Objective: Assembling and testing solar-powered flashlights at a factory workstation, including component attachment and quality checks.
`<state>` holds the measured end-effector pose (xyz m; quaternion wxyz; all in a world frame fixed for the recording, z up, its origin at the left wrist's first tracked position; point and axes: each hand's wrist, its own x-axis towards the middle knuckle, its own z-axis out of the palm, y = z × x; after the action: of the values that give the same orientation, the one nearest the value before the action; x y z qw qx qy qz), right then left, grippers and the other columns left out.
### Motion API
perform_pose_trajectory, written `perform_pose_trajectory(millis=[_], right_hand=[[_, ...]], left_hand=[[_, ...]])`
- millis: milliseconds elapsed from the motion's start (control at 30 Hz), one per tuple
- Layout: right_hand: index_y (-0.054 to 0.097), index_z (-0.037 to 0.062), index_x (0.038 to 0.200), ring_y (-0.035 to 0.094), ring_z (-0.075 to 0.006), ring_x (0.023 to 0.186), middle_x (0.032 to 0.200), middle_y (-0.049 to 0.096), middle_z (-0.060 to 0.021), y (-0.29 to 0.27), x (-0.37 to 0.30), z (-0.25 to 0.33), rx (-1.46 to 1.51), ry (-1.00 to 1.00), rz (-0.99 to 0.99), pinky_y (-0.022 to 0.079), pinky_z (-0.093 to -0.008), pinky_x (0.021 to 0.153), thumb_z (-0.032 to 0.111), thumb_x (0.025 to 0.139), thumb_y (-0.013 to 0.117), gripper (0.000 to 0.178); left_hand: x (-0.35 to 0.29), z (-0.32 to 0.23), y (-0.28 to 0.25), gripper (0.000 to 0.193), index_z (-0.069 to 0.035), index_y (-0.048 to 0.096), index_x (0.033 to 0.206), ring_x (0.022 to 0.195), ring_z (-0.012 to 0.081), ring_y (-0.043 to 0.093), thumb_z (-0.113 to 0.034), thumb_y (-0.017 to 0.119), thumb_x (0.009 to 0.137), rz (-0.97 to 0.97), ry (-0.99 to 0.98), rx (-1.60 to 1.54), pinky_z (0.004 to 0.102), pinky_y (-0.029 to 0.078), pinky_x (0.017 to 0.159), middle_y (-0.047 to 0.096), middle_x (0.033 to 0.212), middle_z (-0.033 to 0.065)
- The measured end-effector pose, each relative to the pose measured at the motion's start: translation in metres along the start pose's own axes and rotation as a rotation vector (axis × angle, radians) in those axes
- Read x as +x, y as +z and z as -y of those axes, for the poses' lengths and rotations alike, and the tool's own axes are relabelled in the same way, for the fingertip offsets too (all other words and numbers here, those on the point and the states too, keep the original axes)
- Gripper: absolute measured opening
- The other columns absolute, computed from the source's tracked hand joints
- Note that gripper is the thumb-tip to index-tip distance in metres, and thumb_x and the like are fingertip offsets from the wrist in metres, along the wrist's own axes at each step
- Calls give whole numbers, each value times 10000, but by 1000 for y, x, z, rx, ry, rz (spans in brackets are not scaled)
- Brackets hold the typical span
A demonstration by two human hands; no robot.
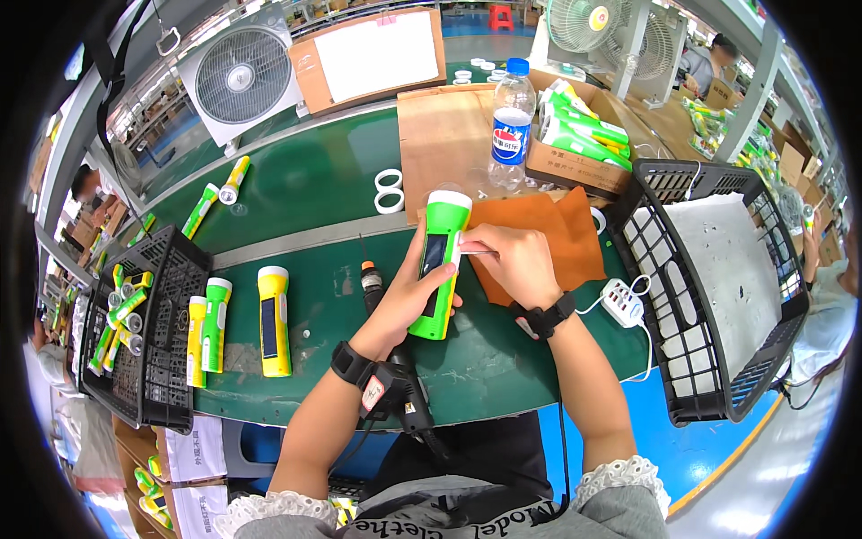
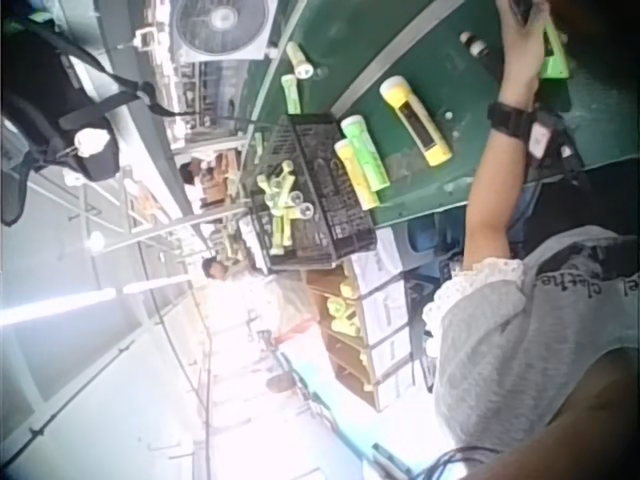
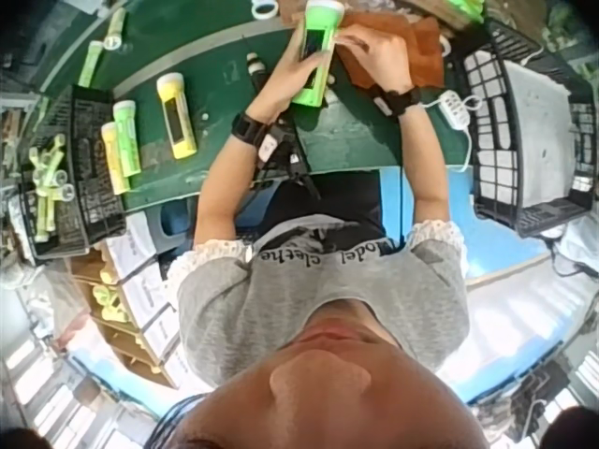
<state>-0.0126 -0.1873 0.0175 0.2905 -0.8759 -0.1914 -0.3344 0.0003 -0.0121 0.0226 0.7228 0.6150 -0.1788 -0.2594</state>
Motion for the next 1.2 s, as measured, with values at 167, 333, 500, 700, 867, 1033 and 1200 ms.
perform_pose_trajectory(millis=[167, 333, 500, 700, 867, 1033, 1200], right_hand=[[649, 85, 848, 634, -217, 658, 764, 652, -59, 3, 0, 2, 222, 102, -254, 492, -265, 568, 48, 709, 652, 144], [643, 104, 919, 630, -226, 749, 854, 651, -53, -3, 7, 7, -98, 64, -142, 504, -293, 620, 84, 719, 651, 201], [577, 86, 734, 572, -245, 599, 690, 575, -38, 5, 1, 25, -36, -18, -30, 445, -327, 505, 105, 688, 666, 102], [460, 79, 606, 460, -228, 458, 545, 433, -50, 4, 0, 36, 33, -290, 94, 346, -333, 418, 181, 640, 690, 255], [459, 70, 611, 450, -251, 471, 546, 427, -70, 2, 1, 35, 74, -263, 120, 344, -354, 440, 154, 703, 636, 217], [457, 63, 613, 439, -266, 477, 545, 422, -83, 0, 0, 34, 93, -253, 84, 338, -364, 451, 147, 742, 605, 214], [460, 68, 612, 440, -259, 474, 540, 422, -79, 0, 0, 34, 89, -270, 96, 333, -358, 446, 154, 742, 608, 214]], left_hand=[[6, 6, -7, 645, -214, 124, 1377, 618, 156, 550, -254, 504, 859, -67, -20, -196, 290, 478, 522, 502, 946, 89], [8, 9, -24, 345, -107, 425, 1077, 565, 98, 474, -369, 474, 858, -26, -65, -744, 234, 459, 483, 498, 911, 21], [2, 8, -23, 343, -90, 424, 1060, 547, 88, 446, -368, 457, 862, 154, 38, -824, 213, 444, 455, 472, 890, 27], [1, 11, -26, 353, -75, 417, 1060, 586, 94, 450, -344, 492, 844, 218, 130, -829, 216, 453, 482, 452, 903, 44], [2, 19, -24, 405, -91, 404, 1080, 702, 102, 454, -297, 596, 789, 249, 157, -836, 219, 457, 604, 433, 891, 43], [-1, 14, -18, 633, -150, 266, 1209, 751, 163, 507, -257, 677, 740, 207, 310, -579, 317, 467, 682, 468, 888, 65], [1, 20, -19, 596, -157, 278, 1210, 756, 156, 497, -312, 651, 772, 244, 308, -634, 315, 473, 700, 462, 879, 56]])
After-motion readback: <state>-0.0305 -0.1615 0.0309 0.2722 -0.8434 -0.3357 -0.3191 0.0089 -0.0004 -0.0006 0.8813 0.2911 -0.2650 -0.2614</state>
